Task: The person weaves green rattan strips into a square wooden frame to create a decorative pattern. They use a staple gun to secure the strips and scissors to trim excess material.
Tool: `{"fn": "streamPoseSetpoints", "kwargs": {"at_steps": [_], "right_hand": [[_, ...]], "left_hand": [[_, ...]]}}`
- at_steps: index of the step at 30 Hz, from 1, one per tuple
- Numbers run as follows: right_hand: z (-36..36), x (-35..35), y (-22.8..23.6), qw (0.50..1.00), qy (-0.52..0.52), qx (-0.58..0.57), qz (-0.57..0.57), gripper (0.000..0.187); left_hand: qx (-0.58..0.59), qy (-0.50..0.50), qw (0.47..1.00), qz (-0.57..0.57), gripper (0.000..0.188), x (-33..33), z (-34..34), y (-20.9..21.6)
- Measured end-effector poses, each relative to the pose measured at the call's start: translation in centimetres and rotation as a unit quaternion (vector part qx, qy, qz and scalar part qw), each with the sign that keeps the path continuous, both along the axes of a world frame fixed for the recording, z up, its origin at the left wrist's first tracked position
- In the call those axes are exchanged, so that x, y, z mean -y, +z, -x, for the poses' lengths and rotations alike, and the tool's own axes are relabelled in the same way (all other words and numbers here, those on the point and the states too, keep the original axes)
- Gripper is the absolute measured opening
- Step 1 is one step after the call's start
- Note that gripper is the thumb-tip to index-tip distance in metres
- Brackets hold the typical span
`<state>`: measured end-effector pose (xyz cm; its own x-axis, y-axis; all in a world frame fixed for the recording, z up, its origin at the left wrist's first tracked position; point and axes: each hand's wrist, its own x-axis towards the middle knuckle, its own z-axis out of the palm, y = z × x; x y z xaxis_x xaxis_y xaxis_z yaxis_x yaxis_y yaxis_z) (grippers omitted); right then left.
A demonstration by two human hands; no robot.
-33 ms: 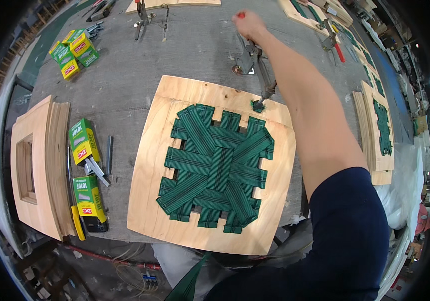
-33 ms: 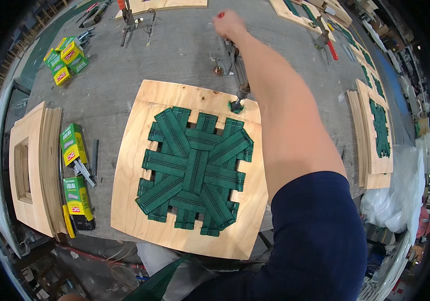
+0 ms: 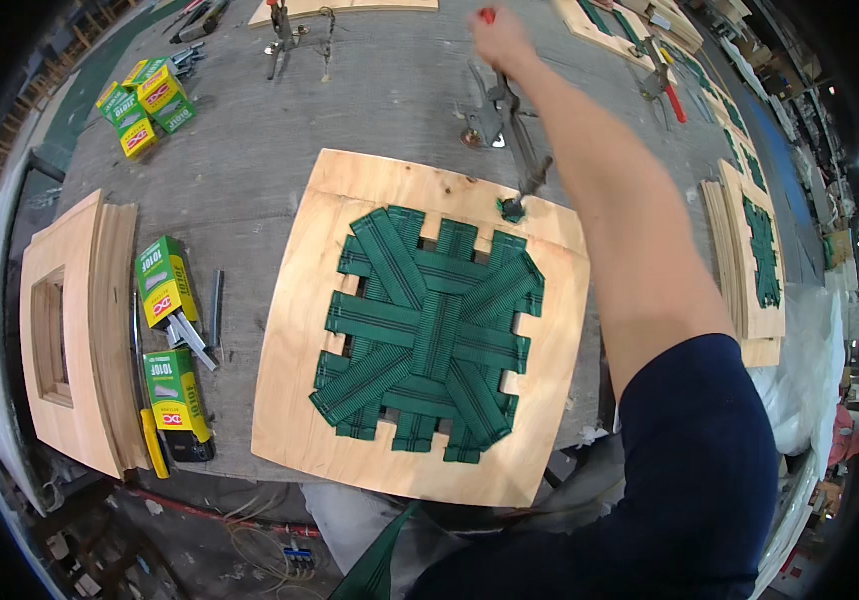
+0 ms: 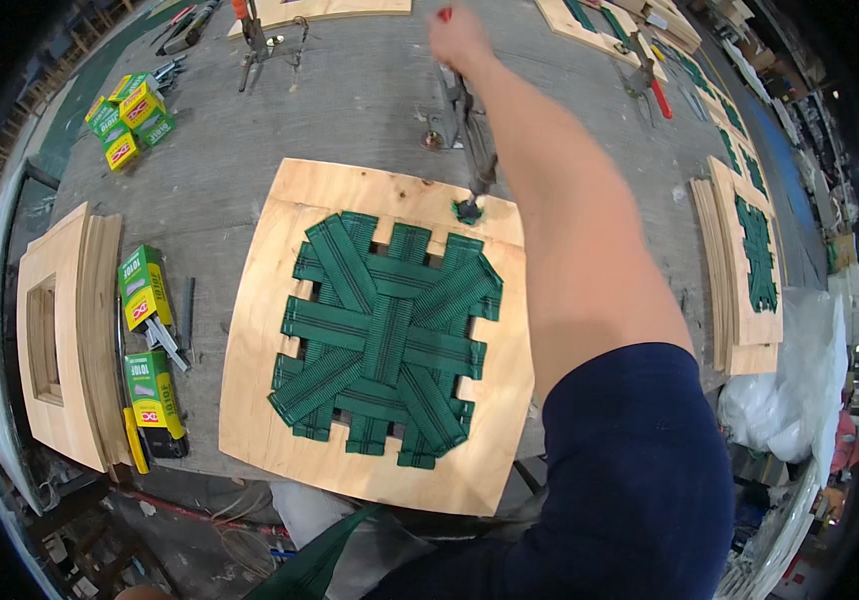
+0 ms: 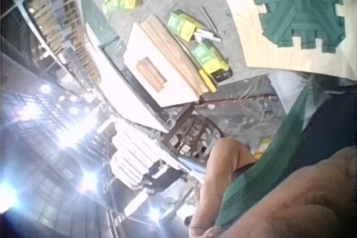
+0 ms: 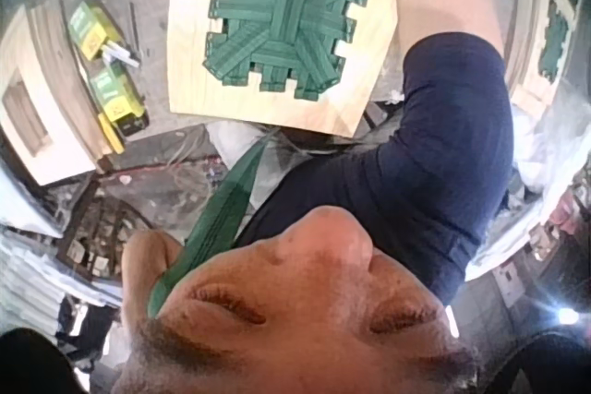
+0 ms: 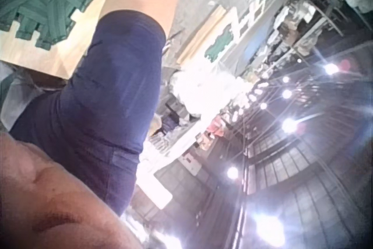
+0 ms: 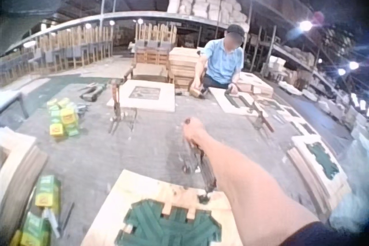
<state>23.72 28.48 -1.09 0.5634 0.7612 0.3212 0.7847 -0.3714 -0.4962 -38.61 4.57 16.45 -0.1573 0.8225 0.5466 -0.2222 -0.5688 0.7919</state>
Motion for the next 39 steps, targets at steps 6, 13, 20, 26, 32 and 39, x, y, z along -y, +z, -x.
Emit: {"fn": "streamPoseSetpoints", "kwargs": {"at_steps": [6,13,20,26,32,39], "right_hand": [[1.5,2.4,8.7,0.909,0.138,-0.286,-0.27,0.029],[6.8,21.1,12.1,0.96,0.16,-0.189,-0.131,0.031],[20.9,52.9,2.7,0.86,0.196,-0.261,0.392,0.043],[34.0,57.0,-4.4,0.556,-0.048,-0.83,-0.023,0.042],[33.3,55.8,-2.5,0.559,-0.067,-0.807,-0.18,0.029],[24.0,61.1,8.2,0.526,-0.013,-0.685,-0.504,0.047]], "left_hand": [[0.007,-0.009,1.0,-0.017,0.017,1.5,0.4,0.7],[0.034,-0.032,0.997,-0.059,0.018,5.6,1.4,4.0],[0.038,0.002,0.995,-0.091,0.019,11.9,1.8,8.1],[-0.011,0.018,0.976,0.218,0.02,13.9,-2.0,1.1],[0.098,-0.111,0.873,0.466,0.029,14.7,2.1,-13.1],[0.124,-0.181,0.814,0.538,0.033,18.4,4.0,-15.7]]}}
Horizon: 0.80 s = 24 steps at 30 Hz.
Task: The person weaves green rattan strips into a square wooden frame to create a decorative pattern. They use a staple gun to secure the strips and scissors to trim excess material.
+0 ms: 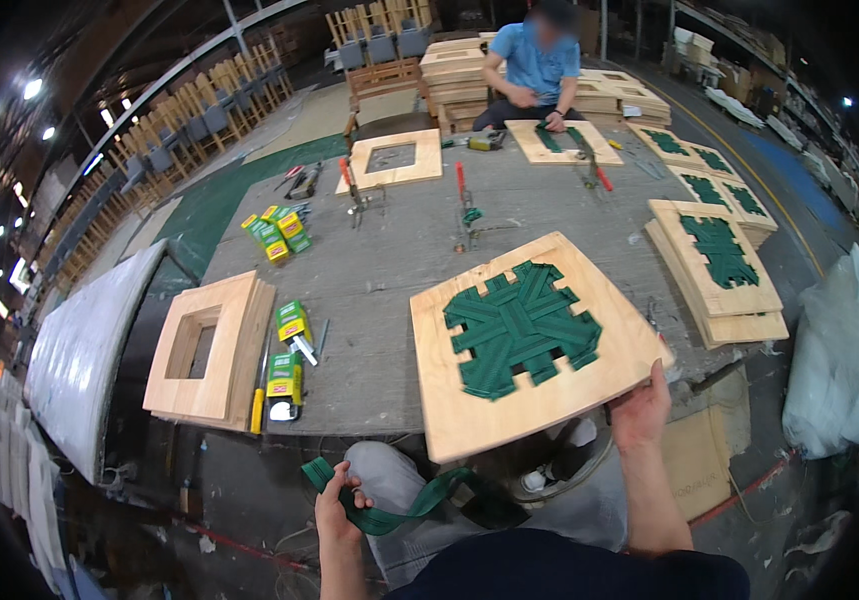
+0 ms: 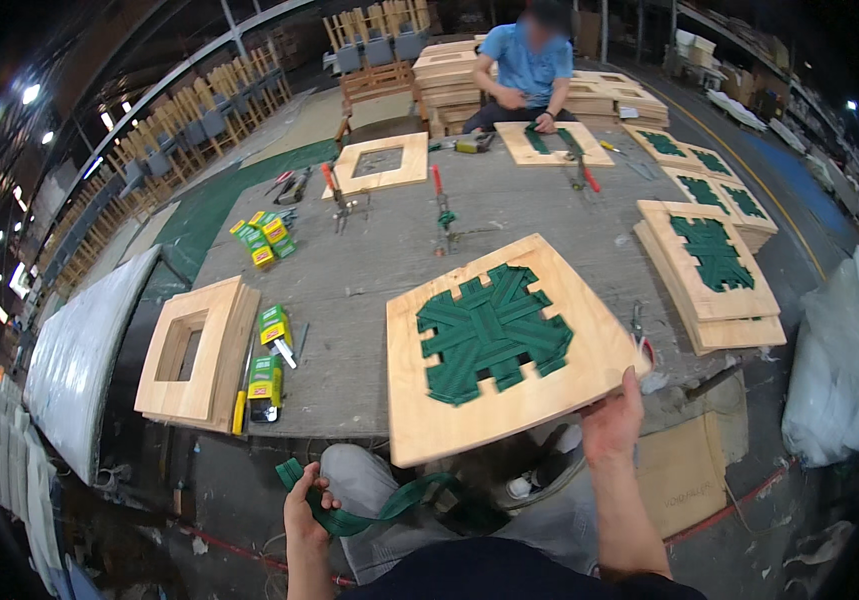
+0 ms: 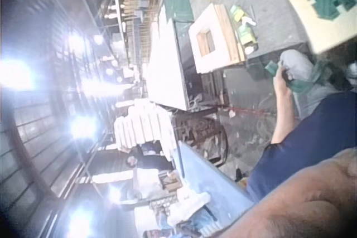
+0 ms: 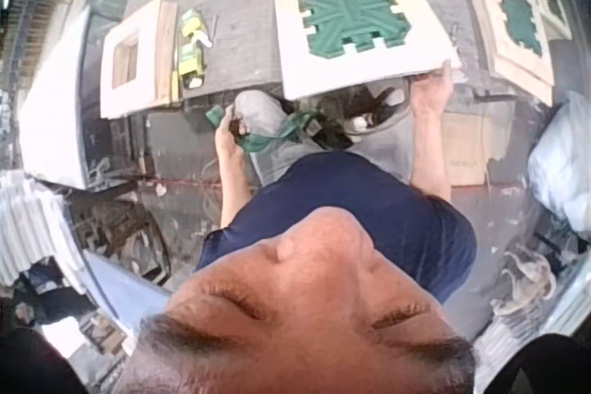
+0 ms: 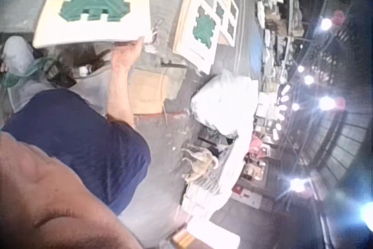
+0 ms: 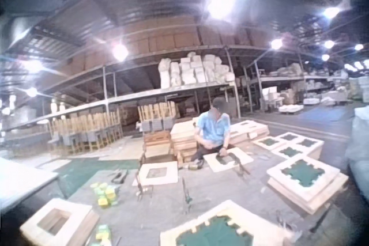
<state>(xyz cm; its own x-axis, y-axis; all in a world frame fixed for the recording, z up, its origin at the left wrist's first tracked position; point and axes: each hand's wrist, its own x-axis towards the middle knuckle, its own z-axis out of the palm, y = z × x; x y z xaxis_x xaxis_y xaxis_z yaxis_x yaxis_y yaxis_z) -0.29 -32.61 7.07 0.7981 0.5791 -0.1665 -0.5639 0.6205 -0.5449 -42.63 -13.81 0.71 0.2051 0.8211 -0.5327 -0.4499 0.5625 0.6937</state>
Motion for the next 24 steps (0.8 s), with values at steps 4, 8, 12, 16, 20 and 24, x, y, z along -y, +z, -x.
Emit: {"fn": "streamPoseSetpoints", "kwargs": {"at_steps": [4,8,12,16,20,24], "right_hand": [[1.3,-3.1,-5.0,0.996,-0.034,-0.041,0.074,0.049],[0.2,-2.7,-5.8,0.996,-0.042,0.007,0.081,0.048],[-2.4,0.3,-5.2,0.998,-0.04,0.007,0.058,0.049],[-4.3,4.8,-3.7,0.997,-0.069,-0.025,0.009,0.049],[-7.5,10.6,-2.9,0.993,-0.112,-0.003,-0.039,0.05],[-13.2,13.9,-2.8,0.975,-0.216,0.04,-0.03,0.052]], "left_hand": [[0.028,-0.087,0.996,0.018,0.037,0.1,-2.7,-1.5],[0.012,-0.143,0.989,0.037,0.037,0.4,-5.4,-2.5],[-0.018,-0.152,0.987,0.048,0.041,0.5,-5.9,-4.9],[-0.023,-0.132,0.989,0.057,0.038,0.3,-5.4,-5.7],[-0.052,-0.174,0.98,0.082,0.013,-0.1,-6.7,-5.6],[-0.058,-0.191,0.975,0.094,0.017,-1.2,-7.0,-6.3]]}}
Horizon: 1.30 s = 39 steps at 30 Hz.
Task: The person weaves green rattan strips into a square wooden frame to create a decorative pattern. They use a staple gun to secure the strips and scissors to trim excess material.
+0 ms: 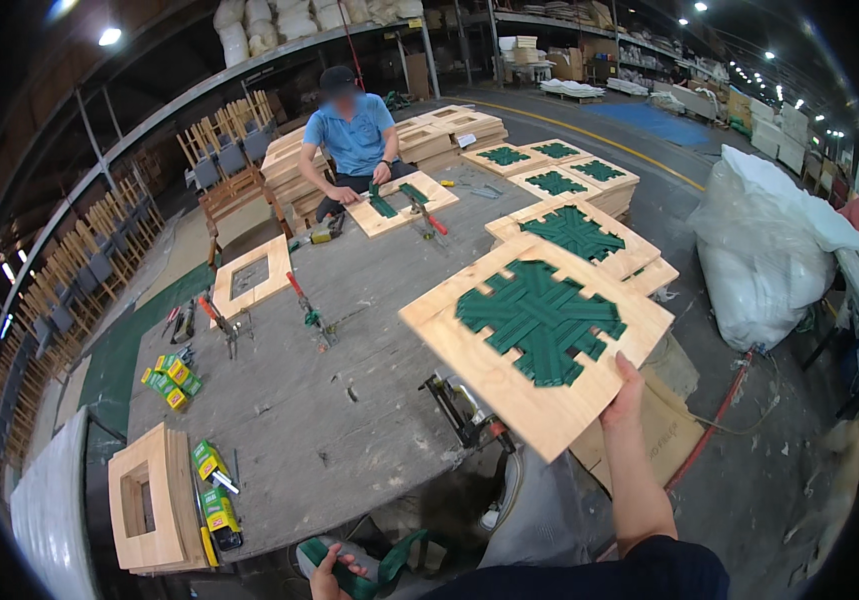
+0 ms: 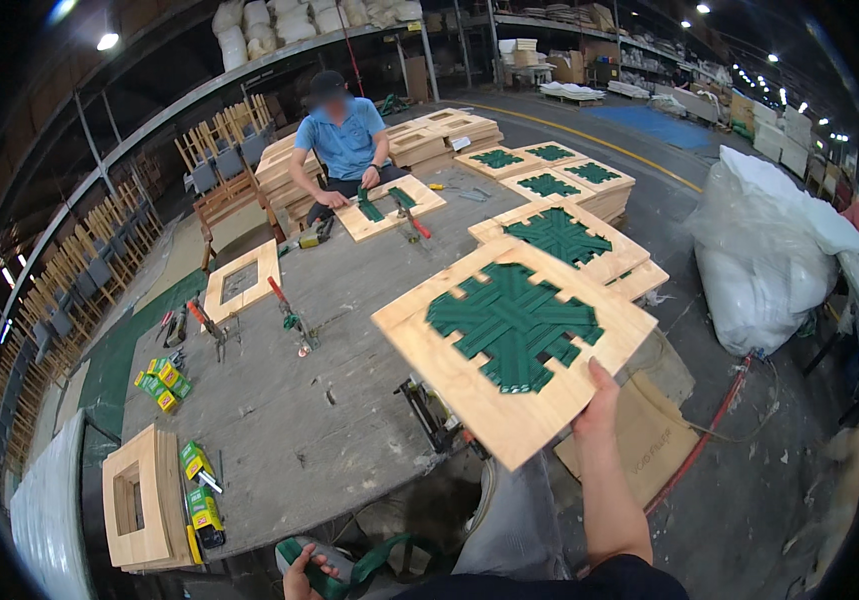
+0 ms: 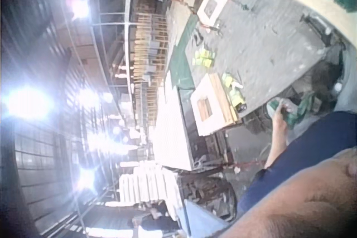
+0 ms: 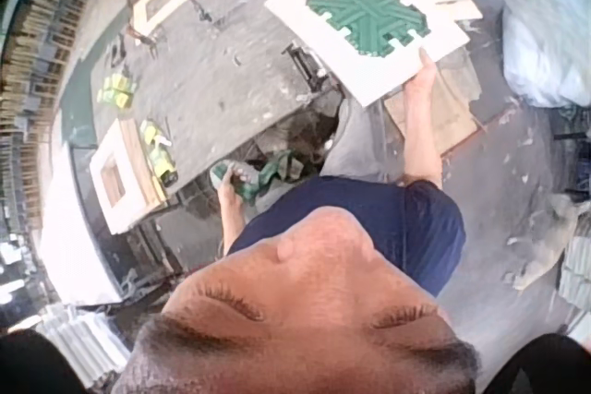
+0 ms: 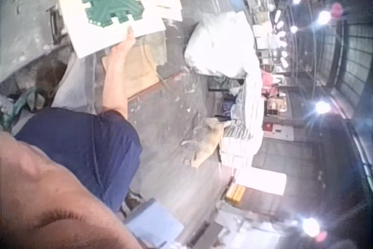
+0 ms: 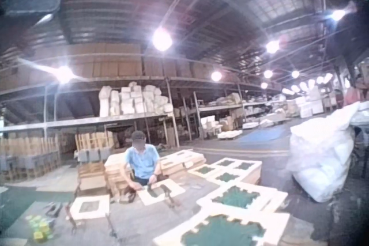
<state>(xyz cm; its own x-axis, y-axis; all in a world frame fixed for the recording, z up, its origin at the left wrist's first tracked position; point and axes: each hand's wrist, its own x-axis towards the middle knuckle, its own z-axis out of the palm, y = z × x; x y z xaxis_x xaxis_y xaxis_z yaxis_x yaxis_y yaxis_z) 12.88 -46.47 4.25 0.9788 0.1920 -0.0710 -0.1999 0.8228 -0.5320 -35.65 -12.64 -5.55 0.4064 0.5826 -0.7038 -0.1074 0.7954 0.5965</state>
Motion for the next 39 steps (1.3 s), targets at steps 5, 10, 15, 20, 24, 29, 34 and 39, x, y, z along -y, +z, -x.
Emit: {"fn": "streamPoseSetpoints", "kwargs": {"at_steps": [5,10,15,20,24,29,34,39], "right_hand": [[-10.4,1.6,0.6,0.997,-0.076,0.01,-0.002,0.048],[-20.9,-1.1,0.6,0.993,-0.113,-0.017,0.009,0.049],[-32.4,2.5,2.7,0.994,-0.101,0.016,0.024,0.054],[-34.2,1.6,1.8,0.959,-0.123,-0.1,0.236,0.066],[-29.8,6.1,4.9,0.753,-0.286,0.097,0.585,0.058],[-15.4,-0.3,-0.9,0.87,-0.127,0.169,0.445,0.03],[4.6,-10.3,-7.5,0.869,0.255,0.198,0.376,0.027],[19.5,-19.5,-6.2,0.589,0.786,0.088,0.169,0.061]], "left_hand": [[-0.022,-0.007,0.999,-0.048,0.02,0.6,-1.0,0.2],[-0.09,0.022,0.993,-0.069,0.02,1.3,-1.5,1.5],[-0.084,0.001,0.993,-0.086,0.019,0.7,-4.2,0.5],[-0.109,0.018,0.988,-0.108,0.017,1.5,-2.5,2.4],[-0.057,-0.004,0.996,-0.071,0.021,0.5,-3.7,-0.7],[-0.086,0.023,0.995,-0.044,0.035,2.0,-3.6,2.6],[0.088,-0.149,0.976,-0.134,0.043,5.0,-10.3,7.2],[0.097,-0.359,0.898,-0.234,0.035,6.9,-9.9,7.9]]}}
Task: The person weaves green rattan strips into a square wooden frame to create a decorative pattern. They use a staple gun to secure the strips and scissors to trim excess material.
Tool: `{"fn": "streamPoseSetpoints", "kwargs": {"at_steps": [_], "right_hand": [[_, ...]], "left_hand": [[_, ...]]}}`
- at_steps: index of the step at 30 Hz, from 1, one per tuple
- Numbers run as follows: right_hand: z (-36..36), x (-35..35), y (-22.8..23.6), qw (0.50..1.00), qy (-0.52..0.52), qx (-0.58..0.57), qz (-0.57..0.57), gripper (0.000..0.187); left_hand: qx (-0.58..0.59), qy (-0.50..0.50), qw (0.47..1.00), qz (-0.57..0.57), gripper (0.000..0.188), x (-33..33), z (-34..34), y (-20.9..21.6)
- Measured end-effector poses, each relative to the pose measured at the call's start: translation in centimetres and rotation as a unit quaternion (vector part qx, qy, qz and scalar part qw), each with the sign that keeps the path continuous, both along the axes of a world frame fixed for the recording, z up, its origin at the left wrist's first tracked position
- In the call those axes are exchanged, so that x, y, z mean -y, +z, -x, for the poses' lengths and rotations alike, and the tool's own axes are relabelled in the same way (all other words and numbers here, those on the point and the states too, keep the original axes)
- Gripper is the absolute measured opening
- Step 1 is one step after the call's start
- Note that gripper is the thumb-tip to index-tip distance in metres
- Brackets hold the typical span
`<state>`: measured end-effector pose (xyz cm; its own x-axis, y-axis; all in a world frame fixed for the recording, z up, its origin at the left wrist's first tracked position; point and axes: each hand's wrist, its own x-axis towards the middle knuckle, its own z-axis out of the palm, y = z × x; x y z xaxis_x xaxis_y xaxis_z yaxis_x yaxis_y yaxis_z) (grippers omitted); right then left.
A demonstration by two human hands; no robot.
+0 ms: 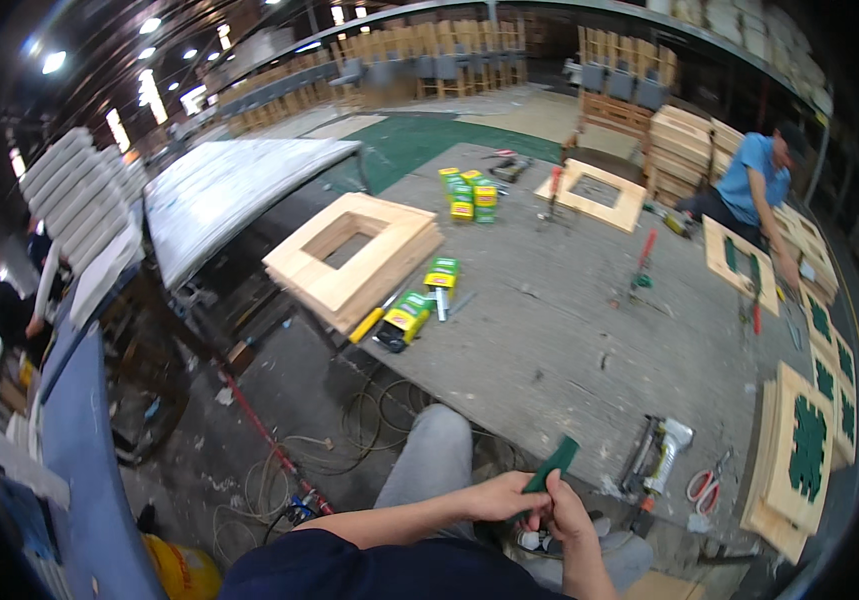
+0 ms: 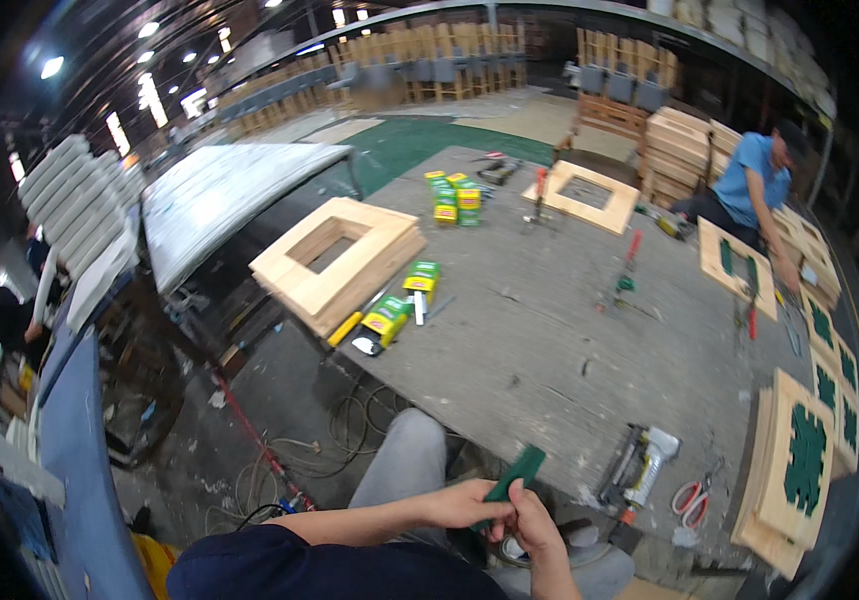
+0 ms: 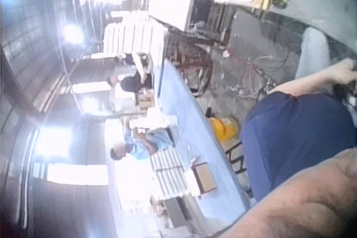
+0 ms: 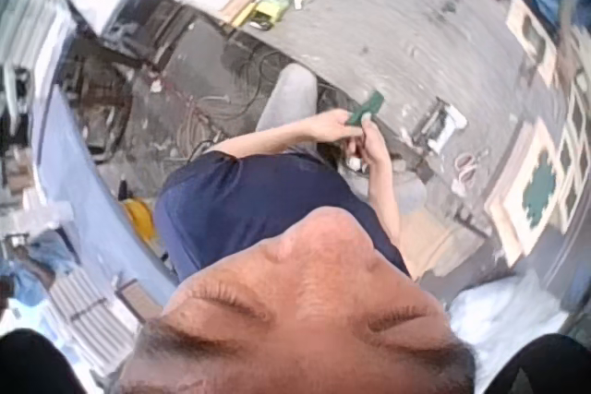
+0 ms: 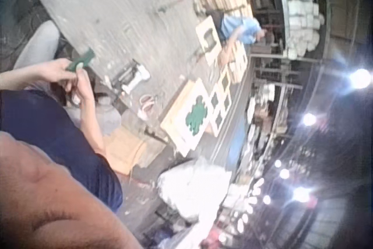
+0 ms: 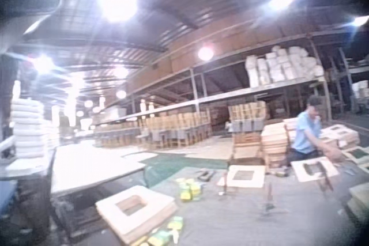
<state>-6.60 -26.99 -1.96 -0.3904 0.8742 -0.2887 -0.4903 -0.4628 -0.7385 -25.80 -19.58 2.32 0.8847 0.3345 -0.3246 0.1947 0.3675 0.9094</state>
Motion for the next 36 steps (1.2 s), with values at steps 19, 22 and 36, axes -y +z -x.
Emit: {"fn": "streamPoseSetpoints", "kwargs": {"at_steps": [19,22,36], "right_hand": [[8.0,-14.0,-5.7,0.801,-0.351,0.441,-0.202,0.024],[7.7,-13.6,-5.7,0.794,-0.345,0.469,-0.178,0.023],[7.1,-13.8,-6.4,0.775,-0.359,0.479,-0.202,0.019]], "left_hand": [[-0.499,0.332,0.561,-0.571,0.096,-38.2,26.1,2.7],[-0.566,0.27,0.572,-0.529,0.105,-41.6,26.4,2.2],[-0.5,0.248,0.609,-0.563,0.092,-34.6,28.3,2.3]]}}
